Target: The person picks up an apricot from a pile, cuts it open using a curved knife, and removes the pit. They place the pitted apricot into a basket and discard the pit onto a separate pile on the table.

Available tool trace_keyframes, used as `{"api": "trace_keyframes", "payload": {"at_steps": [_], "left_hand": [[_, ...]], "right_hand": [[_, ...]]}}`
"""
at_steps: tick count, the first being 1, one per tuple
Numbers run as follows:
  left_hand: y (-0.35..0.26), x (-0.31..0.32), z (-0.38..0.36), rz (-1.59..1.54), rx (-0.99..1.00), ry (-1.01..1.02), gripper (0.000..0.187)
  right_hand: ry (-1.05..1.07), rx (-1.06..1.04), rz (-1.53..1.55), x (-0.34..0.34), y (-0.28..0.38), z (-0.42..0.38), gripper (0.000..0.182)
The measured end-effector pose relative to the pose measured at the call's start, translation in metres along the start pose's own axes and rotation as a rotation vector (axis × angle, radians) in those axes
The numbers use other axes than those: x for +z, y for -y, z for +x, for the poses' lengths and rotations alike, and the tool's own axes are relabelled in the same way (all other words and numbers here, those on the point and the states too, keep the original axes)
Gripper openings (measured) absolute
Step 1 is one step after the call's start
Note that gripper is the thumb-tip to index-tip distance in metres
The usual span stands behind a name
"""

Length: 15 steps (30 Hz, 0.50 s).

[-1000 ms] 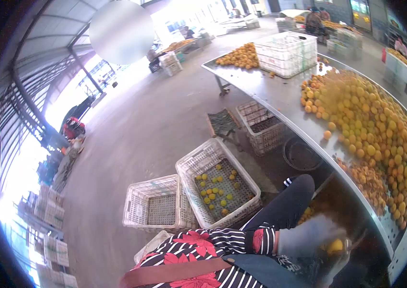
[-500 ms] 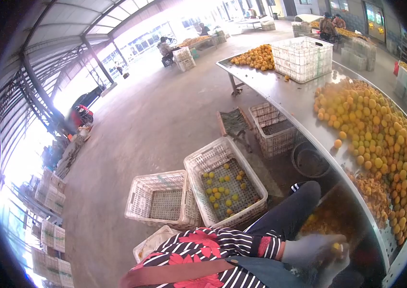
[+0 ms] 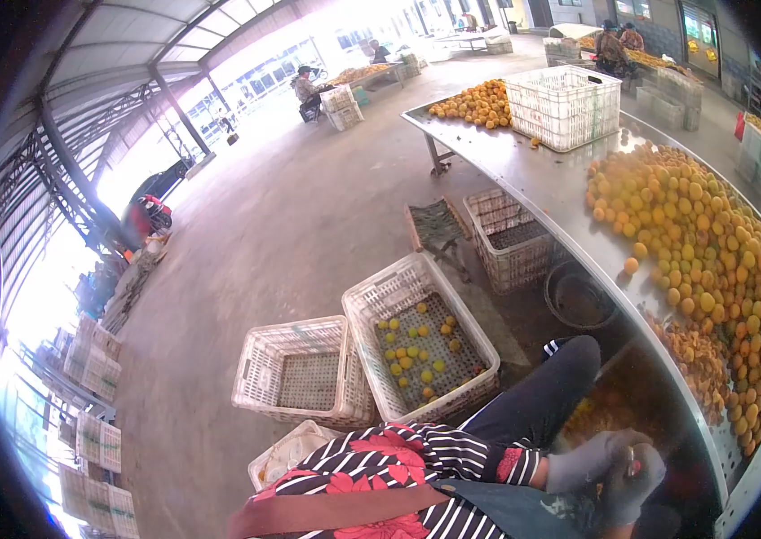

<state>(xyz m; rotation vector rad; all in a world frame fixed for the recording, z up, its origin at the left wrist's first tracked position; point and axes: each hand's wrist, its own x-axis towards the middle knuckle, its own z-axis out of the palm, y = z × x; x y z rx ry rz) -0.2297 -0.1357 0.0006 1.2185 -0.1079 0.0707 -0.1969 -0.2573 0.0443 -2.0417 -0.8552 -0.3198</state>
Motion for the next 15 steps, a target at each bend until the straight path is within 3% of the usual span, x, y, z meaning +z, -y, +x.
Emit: {"api": "trace_keyframes", "payload": {"at_steps": [4,6,9,13,15], "left_hand": [[-0.004,0.003,-0.002,-0.057,-0.049,0.014,0.037],[-0.010,0.003,-0.005,-0.415,-0.235,0.120,0.037],[0.004,0.003,-0.009,-0.569,-0.254,0.191,0.037],[-0.004,0.001,-0.020,-0.533,-0.315,0.200,0.034],[-0.007,0.000,-0.022,-0.715,-0.327,0.282,0.030]], "right_hand": [[-0.033,-0.181,-0.052,-0.003,-0.001,0.006,0.021],[-0.056,-0.223,-0.047,-0.004,-0.002,0.005,0.019],[-0.036,-0.233,-0.043,-0.006,-0.006,0.000,0.018],[0.136,-0.231,-0.111,-0.022,-0.005,-0.002,0.018],[0.210,-0.236,-0.131,-0.025,-0.010,-0.003,0.020]]}}
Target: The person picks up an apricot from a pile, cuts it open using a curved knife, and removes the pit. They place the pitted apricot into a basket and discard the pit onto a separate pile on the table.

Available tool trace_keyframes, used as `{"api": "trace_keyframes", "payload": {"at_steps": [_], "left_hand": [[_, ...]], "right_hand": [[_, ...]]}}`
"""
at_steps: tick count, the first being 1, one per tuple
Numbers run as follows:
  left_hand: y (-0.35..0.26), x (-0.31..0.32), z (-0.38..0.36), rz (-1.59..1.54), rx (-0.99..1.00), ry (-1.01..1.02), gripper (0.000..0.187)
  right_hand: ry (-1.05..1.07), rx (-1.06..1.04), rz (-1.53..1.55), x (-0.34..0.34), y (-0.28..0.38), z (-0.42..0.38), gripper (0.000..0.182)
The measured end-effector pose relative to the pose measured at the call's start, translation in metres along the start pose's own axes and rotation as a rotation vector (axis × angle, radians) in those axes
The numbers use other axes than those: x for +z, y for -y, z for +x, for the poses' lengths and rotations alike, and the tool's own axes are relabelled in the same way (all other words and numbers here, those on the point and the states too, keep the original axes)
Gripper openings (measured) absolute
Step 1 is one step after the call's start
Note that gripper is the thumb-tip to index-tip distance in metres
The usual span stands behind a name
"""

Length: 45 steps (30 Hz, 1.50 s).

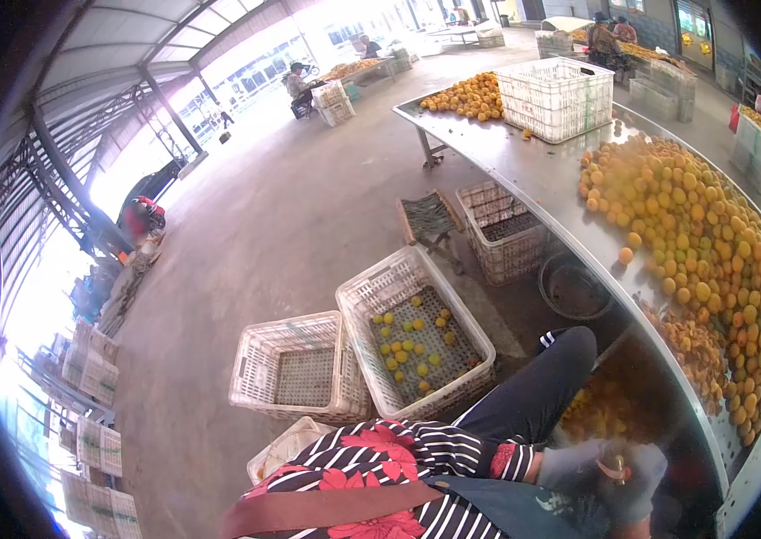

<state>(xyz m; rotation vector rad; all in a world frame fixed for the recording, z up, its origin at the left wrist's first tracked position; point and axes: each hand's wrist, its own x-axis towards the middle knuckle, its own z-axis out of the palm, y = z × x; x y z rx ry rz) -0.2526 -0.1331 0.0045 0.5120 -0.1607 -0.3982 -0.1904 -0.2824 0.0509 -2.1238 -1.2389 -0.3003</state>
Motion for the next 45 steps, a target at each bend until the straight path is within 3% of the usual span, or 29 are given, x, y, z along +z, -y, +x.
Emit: {"api": "trace_keyframes", "payload": {"at_steps": [1,3,5,7,10,12,13,14,16,17,19,20,22,24,28,29,31,35,37,38,40,42,43,45], "left_hand": [[0.000,0.000,-0.001,0.000,0.001,0.000,0.030],[0.001,0.001,-0.002,0.141,-0.161,-0.193,0.033],[0.001,0.000,-0.011,0.029,-0.164,-0.149,0.037],[0.009,-0.007,-0.012,-0.088,-0.175,-0.105,0.041],[0.013,-0.009,0.001,0.172,0.013,0.007,0.047],[-0.019,0.021,0.007,0.620,0.099,-0.245,0.054],[-0.007,0.008,0.017,0.389,0.162,-0.349,0.063],[0.004,-0.002,0.025,0.392,0.166,-0.345,0.063],[0.023,-0.013,0.035,0.314,0.535,-0.388,0.053],[0.020,-0.011,0.029,0.313,0.530,-0.394,0.053],[0.006,0.001,0.013,0.488,0.304,-0.352,0.037],[0.004,-0.001,0.012,0.487,0.299,-0.353,0.037],[0.004,-0.008,0.010,-0.007,-0.107,-0.103,0.028],[0.018,-0.024,0.015,-0.073,-0.162,-0.131,0.025],[0.023,-0.031,0.020,-0.065,-0.224,-0.106,0.022],[0.015,-0.025,0.020,-0.064,-0.225,-0.107,0.022],[-0.007,-0.006,0.022,0.253,0.027,-0.121,0.024],[-0.012,0.003,0.044,0.590,0.195,-0.278,0.037],[-0.023,0.010,0.048,0.570,0.213,-0.261,0.037],[-0.032,0.017,0.049,0.546,0.239,-0.239,0.037],[-0.046,0.034,0.049,0.659,0.284,-0.202,0.033],[-0.064,0.047,0.045,1.051,0.258,-0.288,0.032],[-0.055,0.034,0.054,1.194,0.407,-0.320,0.034],[-0.058,0.032,0.061,1.257,0.377,-0.327,0.033]], "right_hand": [[0.018,-0.006,-0.027,0.000,-0.002,-0.002,0.021],[0.035,-0.012,-0.058,-0.001,-0.003,-0.002,0.023],[0.045,-0.105,-0.061,0.000,-0.001,0.001,0.030],[0.032,-0.106,-0.026,-0.003,0.010,0.006,0.025],[0.011,-0.123,0.010,-0.007,0.005,0.010,0.026],[0.000,-0.140,0.008,-0.006,0.007,0.018,0.028],[-0.040,0.095,0.120,-0.005,0.015,0.021,0.029],[-0.079,0.330,0.232,-0.003,0.019,0.024,0.029],[-0.114,0.274,0.191,0.005,0.012,0.020,0.023],[-0.103,0.283,0.234,0.006,0.018,0.019,0.021],[-0.095,0.303,0.286,0.011,0.015,0.008,0.018],[-0.044,0.267,0.199,0.014,0.000,-0.006,0.016],[0.010,0.236,0.108,0.015,-0.014,-0.018,0.014],[-0.037,0.056,0.065,0.015,-0.017,-0.021,0.012],[0.005,0.002,-0.013,0.006,-0.006,-0.009,0.012],[-0.103,-0.009,-0.049,0.009,0.000,-0.002,0.019],[-0.211,-0.022,-0.085,0.016,-0.002,0.001,0.028],[-0.277,0.203,0.039,0.017,-0.004,0.003,0.034],[-0.319,0.318,0.167,0.026,-0.019,-0.004,0.046],[-0.319,0.317,0.168,0.034,-0.019,-0.001,0.046],[-0.530,0.473,0.450,0.043,-0.020,0.006,0.036],[-0.547,0.545,0.567,0.048,-0.032,0.008,0.039],[-0.563,0.615,0.685,0.049,-0.040,0.008,0.042],[-0.597,0.667,0.715,0.054,-0.048,0.009,0.050]]}}
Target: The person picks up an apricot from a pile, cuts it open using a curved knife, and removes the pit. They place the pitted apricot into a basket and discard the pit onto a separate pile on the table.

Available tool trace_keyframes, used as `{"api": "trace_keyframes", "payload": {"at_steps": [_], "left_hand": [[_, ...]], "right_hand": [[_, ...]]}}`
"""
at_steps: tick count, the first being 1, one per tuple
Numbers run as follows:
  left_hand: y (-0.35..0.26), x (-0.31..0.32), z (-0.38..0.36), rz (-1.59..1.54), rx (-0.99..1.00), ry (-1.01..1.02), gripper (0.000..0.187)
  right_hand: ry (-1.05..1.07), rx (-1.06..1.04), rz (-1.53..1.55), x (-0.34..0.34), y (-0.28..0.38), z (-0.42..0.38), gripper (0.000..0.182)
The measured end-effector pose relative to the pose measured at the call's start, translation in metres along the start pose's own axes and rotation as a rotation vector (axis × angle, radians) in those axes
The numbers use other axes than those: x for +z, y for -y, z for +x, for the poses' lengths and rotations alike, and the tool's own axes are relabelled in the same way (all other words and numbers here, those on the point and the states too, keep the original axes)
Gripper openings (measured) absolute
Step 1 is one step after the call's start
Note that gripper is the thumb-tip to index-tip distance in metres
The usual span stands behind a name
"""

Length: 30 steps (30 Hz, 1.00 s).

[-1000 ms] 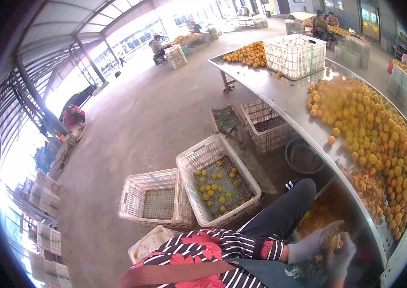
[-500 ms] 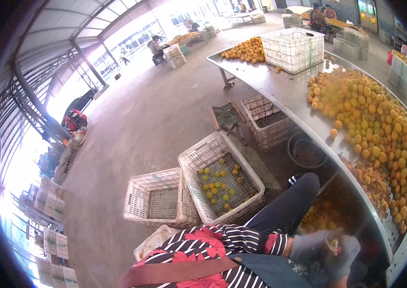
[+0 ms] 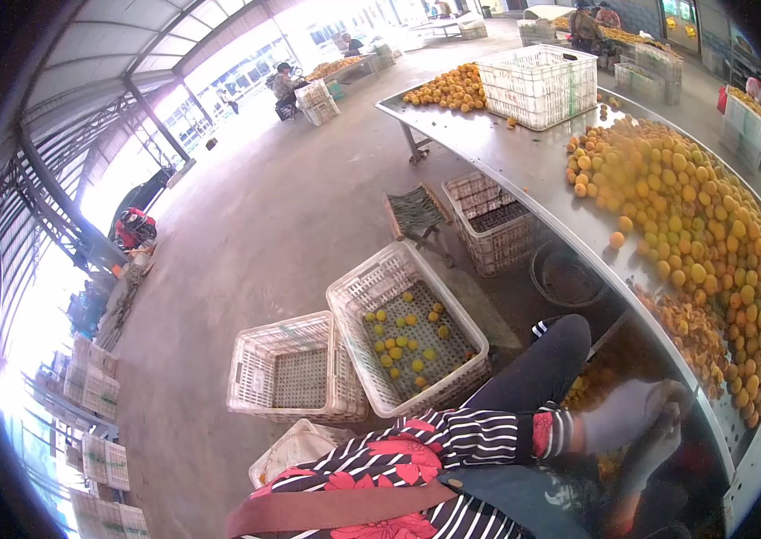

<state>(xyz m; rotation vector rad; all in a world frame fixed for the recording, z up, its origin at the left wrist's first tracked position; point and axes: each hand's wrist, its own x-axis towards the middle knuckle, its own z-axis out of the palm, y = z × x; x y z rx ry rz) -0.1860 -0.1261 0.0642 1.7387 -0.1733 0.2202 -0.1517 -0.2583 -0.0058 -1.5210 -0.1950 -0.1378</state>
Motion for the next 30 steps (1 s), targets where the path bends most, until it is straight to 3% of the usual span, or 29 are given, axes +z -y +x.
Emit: {"api": "trace_keyframes", "payload": {"at_steps": [2,4,5,6,7,8,9,10,11,12,13,14,15,16,17,18,21,25,27,29,30], "left_hand": [[0.005,0.002,0.007,0.064,-0.017,0.023,0.032],[0.018,0.008,0.010,0.348,0.029,-0.053,0.027],[0.027,0.010,0.008,0.357,0.128,-0.136,0.022],[0.034,0.008,0.007,0.699,0.270,-0.102,0.022],[0.034,0.007,0.008,0.930,0.306,-0.010,0.024],[0.025,0.004,0.008,0.710,0.235,-0.092,0.022],[0.030,0.008,0.010,0.438,0.150,-0.143,0.022],[0.030,0.010,0.009,0.340,0.186,-0.246,0.023],[0.033,0.008,0.008,0.388,0.201,-0.200,0.025],[0.038,0.012,0.010,0.329,0.256,-0.263,0.025],[0.030,0.010,0.010,0.384,0.198,-0.200,0.025],[0.028,0.009,0.011,0.388,0.236,-0.176,0.025],[0.027,0.011,0.012,0.359,0.250,-0.201,0.025],[0.026,0.011,0.013,0.339,0.224,-0.171,0.026],[0.026,0.014,0.012,0.352,0.225,-0.186,0.028],[0.027,0.015,0.012,0.386,0.226,-0.176,0.029],[0.029,0.015,0.012,0.546,0.245,-0.134,0.030],[0.026,0.013,0.014,0.590,0.186,-0.035,0.031],[0.029,0.015,0.014,0.587,0.313,-0.084,0.030],[0.028,0.015,0.010,0.584,0.302,-0.066,0.030],[0.025,0.011,0.008,0.588,0.292,-0.057,0.030]], "right_hand": [[-0.047,0.051,0.028,0.000,-0.009,0.006,0.058],[-0.005,0.088,0.027,-0.006,-0.020,0.011,0.048],[0.094,0.098,-0.185,-0.015,-0.031,0.013,0.045],[-0.046,-0.167,-0.261,-0.015,-0.094,0.023,0.040],[-0.041,0.020,-0.099,-0.021,-0.099,0.023,0.037],[0.014,0.015,-0.068,0.004,-0.013,-0.002,0.036],[0.047,0.019,-0.204,-0.003,-0.034,0.005,0.034],[-0.012,-0.119,-0.232,-0.003,-0.049,0.007,0.033],[-0.151,0.038,-0.070,0.022,-0.017,-0.002,0.030],[-0.126,0.314,0.260,0.026,0.016,-0.003,0.025],[-0.068,-0.045,0.019,0.017,-0.018,0.003,0.025],[-0.090,-0.183,-0.226,0.020,-0.018,0.003,0.028],[0.018,0.155,0.109,0.013,-0.013,-0.004,0.033],[-0.061,-0.034,-0.061,0.020,-0.015,0.000,0.027],[-0.055,0.085,-0.106,0.018,0.004,-0.006,0.027],[-0.162,0.413,0.361,0.026,0.024,-0.007,0.035],[-0.187,0.425,0.522,0.030,0.024,-0.011,0.038],[-0.213,0.424,0.500,0.029,0.030,-0.014,0.037],[-0.161,0.480,0.524,0.028,0.029,-0.014,0.032],[-0.179,0.525,0.492,0.026,0.027,-0.018,0.030],[-0.188,0.469,0.456,0.027,0.026,-0.022,0.038]]}}
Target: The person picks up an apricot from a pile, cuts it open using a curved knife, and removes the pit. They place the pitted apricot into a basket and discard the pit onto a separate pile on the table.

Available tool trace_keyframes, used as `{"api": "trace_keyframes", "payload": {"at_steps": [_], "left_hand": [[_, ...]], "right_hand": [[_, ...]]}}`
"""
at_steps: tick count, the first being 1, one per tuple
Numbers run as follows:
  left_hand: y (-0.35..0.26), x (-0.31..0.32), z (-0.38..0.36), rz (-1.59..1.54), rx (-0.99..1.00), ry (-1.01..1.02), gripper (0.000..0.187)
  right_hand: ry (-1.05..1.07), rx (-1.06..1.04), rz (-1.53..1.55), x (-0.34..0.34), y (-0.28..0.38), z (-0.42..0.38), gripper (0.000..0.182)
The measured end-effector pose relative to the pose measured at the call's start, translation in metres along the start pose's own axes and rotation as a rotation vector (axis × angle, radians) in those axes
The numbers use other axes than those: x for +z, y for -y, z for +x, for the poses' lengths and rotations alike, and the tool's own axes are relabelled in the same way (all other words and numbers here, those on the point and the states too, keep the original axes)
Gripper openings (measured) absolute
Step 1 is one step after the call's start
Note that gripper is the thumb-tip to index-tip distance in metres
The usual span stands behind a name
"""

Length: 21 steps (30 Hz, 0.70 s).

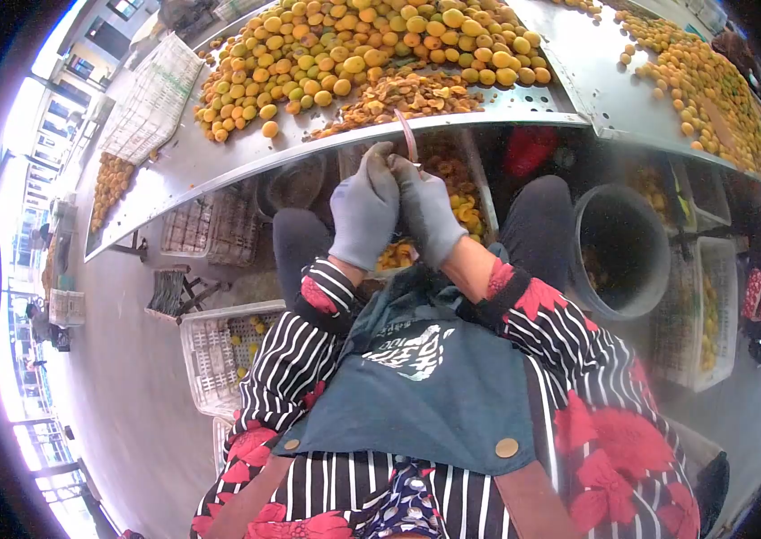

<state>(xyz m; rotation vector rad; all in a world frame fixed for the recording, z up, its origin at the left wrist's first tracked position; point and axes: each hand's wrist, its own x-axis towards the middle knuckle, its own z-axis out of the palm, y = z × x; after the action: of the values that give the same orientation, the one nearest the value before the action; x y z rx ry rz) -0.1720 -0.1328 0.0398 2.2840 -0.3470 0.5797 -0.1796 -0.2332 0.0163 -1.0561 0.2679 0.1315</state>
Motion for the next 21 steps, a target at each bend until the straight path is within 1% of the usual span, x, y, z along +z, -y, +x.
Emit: {"api": "trace_keyframes", "payload": {"at_steps": [1,2,3,4,5,6,7,8,9,10,11,12,13,14,15,16,17,18,19,20,21], "left_hand": [[0.001,0.001,-0.004,0.010,0.002,-0.009,0.030],[0.000,0.006,-0.011,-0.154,-0.079,0.020,0.029],[0.003,0.008,-0.013,-0.303,-0.145,0.018,0.029],[0.011,0.012,-0.021,-0.419,-0.122,0.053,0.029],[0.019,0.029,-0.028,-0.798,-0.267,0.071,0.030],[-0.002,0.006,-0.031,-0.771,-0.314,0.126,0.035],[-0.002,0.016,-0.039,-1.010,-0.415,0.080,0.041],[0.001,0.019,-0.043,-0.860,-0.298,0.100,0.046],[0.001,0.017,-0.047,-0.717,-0.200,0.141,0.053],[-0.010,0.009,-0.047,-0.799,-0.211,0.126,0.058],[-0.020,0.002,-0.045,-0.887,-0.216,0.126,0.064],[-0.022,0.009,-0.046,-0.990,-0.209,0.060,0.059],[-0.022,0.014,-0.049,-1.008,-0.304,0.056,0.055],[-0.025,0.010,-0.049,-1.015,-0.329,0.068,0.056],[-0.027,0.008,-0.052,-1.026,-0.357,0.081,0.058],[-0.022,0.027,-0.058,-1.158,-0.376,0.046,0.061],[-0.023,0.024,-0.059,-1.149,-0.373,0.037,0.061],[-0.026,0.024,-0.059,-1.289,-0.440,0.036,0.059],[-0.029,0.024,-0.057,-1.428,-0.504,0.035,0.056],[-0.039,0.013,-0.052,-1.493,-0.599,0.013,0.048],[-0.037,0.013,-0.052,-1.491,-0.594,0.006,0.048]], "right_hand": [[0.001,-0.064,-0.028,0.001,0.000,0.001,0.047],[0.000,-0.428,-0.604,-0.015,-0.007,0.010,0.053],[0.008,-0.355,-0.775,-0.027,-0.010,0.013,0.053],[0.009,-0.335,-0.718,-0.029,0.001,0.002,0.049],[0.044,-0.472,-0.654,-0.047,-0.021,0.016,0.045],[0.097,-0.397,-0.841,-0.040,0.010,-0.011,0.037],[0.236,-0.485,-0.891,-0.043,0.022,-0.019,0.030],[0.260,-0.679,-0.801,-0.031,0.028,-0.025,0.023],[0.314,-0.600,-0.896,-0.043,0.031,-0.018,0.032],[0.346,-0.704,-0.952,-0.039,0.038,-0.019,0.042],[0.370,-0.714,-0.946,-0.034,0.047,-0.020,0.042],[0.392,-0.790,-0.984,-0.032,0.052,-0.024,0.045],[0.415,-0.866,-1.020,-0.032,0.051,-0.026,0.049],[0.339,-1.012,-1.006,-0.050,0.030,-0.011,0.047],[0.354,-1.017,-0.996,-0.049,0.030,-0.012,0.047],[0.384,-1.089,-1.018,-0.048,0.034,-0.013,0.034],[0.410,-1.160,-1.043,-0.047,0.039,-0.013,0.024],[0.481,-1.138,-1.047,-0.047,0.044,-0.011,0.022],[0.488,-1.147,-1.043,-0.043,0.048,-0.012,0.022],[0.499,-1.158,-1.016,-0.038,0.053,-0.016,0.022],[0.511,-1.168,-0.990,-0.034,0.055,-0.017,0.021]]}}
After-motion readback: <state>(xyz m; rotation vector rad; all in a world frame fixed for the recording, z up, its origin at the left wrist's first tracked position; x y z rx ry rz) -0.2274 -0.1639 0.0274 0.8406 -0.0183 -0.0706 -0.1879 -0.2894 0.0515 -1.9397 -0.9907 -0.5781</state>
